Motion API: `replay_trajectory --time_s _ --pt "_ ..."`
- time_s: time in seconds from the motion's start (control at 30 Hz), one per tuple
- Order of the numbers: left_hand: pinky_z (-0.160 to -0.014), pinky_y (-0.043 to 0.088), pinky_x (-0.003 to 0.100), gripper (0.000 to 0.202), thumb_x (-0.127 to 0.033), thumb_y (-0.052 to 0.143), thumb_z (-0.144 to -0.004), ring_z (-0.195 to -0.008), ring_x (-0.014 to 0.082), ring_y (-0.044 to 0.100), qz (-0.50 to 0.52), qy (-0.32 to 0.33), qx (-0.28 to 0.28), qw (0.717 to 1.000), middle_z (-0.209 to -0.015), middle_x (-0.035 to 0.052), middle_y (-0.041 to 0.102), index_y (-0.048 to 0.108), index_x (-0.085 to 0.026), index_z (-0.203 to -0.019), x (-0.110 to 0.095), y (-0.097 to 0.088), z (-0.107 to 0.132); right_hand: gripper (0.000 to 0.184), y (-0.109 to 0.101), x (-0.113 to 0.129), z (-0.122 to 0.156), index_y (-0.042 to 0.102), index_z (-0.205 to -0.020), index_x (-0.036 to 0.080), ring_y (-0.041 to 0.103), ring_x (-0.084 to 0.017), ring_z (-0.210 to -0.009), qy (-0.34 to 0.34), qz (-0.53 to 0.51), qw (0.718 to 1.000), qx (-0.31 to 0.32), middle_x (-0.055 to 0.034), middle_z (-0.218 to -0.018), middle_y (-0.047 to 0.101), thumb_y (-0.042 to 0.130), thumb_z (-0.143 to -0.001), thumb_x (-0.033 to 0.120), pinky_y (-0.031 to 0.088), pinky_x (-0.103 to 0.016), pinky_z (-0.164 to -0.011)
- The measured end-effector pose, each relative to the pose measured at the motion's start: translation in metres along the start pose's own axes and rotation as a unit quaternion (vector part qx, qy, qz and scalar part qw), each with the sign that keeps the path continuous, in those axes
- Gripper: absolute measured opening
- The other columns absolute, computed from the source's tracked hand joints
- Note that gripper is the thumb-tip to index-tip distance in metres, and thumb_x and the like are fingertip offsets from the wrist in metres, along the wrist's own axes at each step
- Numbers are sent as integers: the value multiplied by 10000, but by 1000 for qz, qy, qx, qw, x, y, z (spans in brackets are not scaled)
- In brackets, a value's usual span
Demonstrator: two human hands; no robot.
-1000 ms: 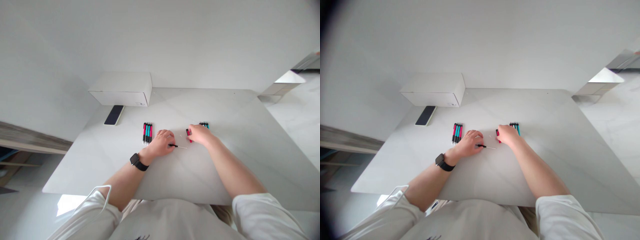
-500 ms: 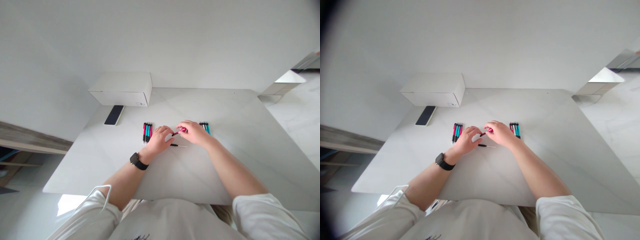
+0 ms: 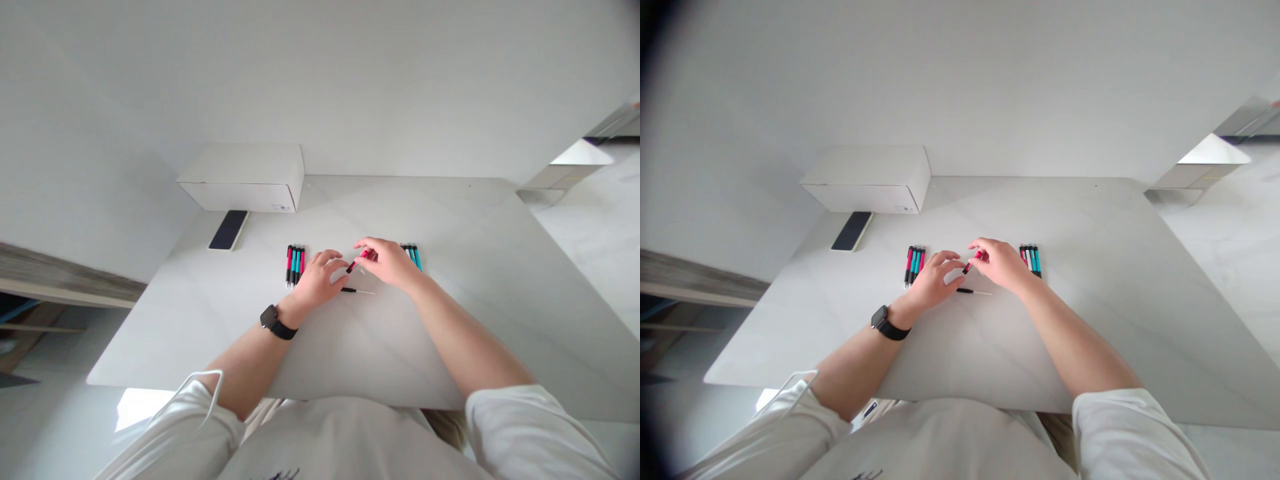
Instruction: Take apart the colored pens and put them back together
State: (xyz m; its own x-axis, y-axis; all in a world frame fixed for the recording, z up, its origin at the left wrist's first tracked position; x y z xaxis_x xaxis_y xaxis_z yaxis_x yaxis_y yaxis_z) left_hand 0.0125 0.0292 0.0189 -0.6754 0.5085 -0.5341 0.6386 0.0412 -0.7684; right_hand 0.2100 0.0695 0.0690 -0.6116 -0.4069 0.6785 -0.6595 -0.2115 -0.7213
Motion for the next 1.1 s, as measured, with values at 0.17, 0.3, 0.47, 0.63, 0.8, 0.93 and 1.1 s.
replay_trajectory --time_s 0.17,0.3,0.47,0.63,0.8,0.93,1.1 --pt "-1078 501 476 245 -281 681 -941 -1205 277 607 10 0 -2 1000 -1293 89 644 716 -261 -1183 1 -1 0 259 2 1 0 694 -1176 282 696 -164 -798 9 -31 999 2 -7 -985 759 691 -925 344 528 -285 -795" --pt "-1047 513 455 316 -280 683 -940 -1167 266 632 33 -9 -8 999 -1251 86 678 675 -258 -1255 -2 -4 -2 279 3 1 1 689 -1189 286 695 -170 -799 21 -45 999 -4 -10 -995 759 692 -919 357 536 -293 -794" --pt "-963 538 413 154 -288 617 -990 -1017 232 682 71 -13 1 997 -1083 65 740 709 -240 -1103 -5 -5 -5 304 7 5 2 677 -1224 302 686 -158 -804 2 -62 998 20 -1 -1012 754 686 -923 343 535 -286 -792" --pt "-900 548 394 144 -273 611 -986 -978 232 696 61 -49 -26 997 -1027 58 756 712 -239 -1084 3 -5 -5 420 8 -10 0 639 -1289 303 701 -174 -899 15 -42 998 54 -26 -1141 747 744 -891 386 540 -297 -820" --pt "-906 538 401 144 -248 612 -979 -974 234 698 37 -47 -42 997 -1023 57 757 708 -237 -1085 6 -4 -4 168 23 -37 -3 727 -1061 251 704 -210 -925 61 127 985 96 -53 -1013 757 725 -895 279 513 -318 -843" --pt "-923 535 412 148 -246 619 -973 -984 238 699 23 -38 -43 998 -1028 55 757 709 -241 -1091 6 -3 -4 64 34 -42 -3 742 -946 242 699 -227 -967 47 186 974 124 -68 -1025 750 706 -894 231 500 -318 -866" --pt "-916 532 411 152 -254 611 -979 -980 240 698 20 -37 -41 998 -1024 56 756 709 -244 -1094 5 -3 -4 119 21 -35 -6 725 -978 243 690 -208 -958 35 160 984 67 -55 -1039 749 635 -922 188 495 -306 -859"
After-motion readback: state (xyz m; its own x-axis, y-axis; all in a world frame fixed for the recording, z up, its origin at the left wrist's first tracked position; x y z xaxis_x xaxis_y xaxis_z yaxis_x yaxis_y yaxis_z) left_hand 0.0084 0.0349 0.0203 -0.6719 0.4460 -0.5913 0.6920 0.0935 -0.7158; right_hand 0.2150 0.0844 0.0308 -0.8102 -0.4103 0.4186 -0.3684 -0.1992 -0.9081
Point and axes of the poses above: each hand's wrist, its own z-axis away from the middle knuckle, its own y-axis out of the palm, x = y × z, the point moved 4 cm from there along -z, towards the middle knuckle
